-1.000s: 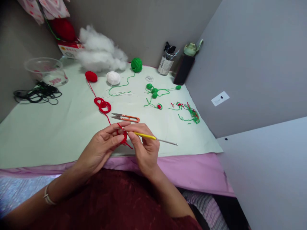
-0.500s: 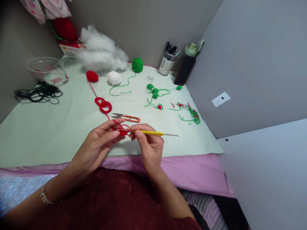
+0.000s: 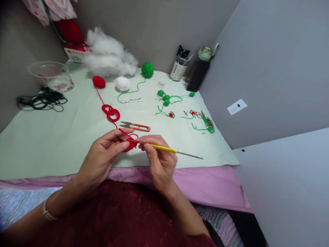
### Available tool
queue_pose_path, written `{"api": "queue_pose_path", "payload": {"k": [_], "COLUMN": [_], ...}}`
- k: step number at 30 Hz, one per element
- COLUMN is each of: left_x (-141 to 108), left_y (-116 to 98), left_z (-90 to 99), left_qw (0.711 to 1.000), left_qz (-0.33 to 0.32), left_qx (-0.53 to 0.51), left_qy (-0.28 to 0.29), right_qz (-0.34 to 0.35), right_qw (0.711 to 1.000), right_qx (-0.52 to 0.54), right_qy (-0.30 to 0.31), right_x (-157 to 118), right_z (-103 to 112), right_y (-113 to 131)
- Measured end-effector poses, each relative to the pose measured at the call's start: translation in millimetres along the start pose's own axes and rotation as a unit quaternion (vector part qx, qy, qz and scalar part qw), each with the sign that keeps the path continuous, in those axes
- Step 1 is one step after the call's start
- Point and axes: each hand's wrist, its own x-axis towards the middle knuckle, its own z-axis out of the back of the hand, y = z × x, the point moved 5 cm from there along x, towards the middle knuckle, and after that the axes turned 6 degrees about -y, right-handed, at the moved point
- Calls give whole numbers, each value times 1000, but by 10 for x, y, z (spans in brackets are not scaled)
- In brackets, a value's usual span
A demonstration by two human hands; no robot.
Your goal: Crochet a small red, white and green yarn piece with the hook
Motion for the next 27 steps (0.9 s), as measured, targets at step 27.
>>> {"api": "queue_pose_path", "payload": {"k": [27], "left_x": [-18], "left_y": [-40], "left_z": [-18], "left_qw": [999], "left_qz": [-32], "left_qx": [32], "left_qy": [13], "right_qz": [6], "right_qw": [1000], "right_qx": [2], "right_qy": [-9], "right_x": [-49], "right_z": [-65], "right_y": [-58]}}
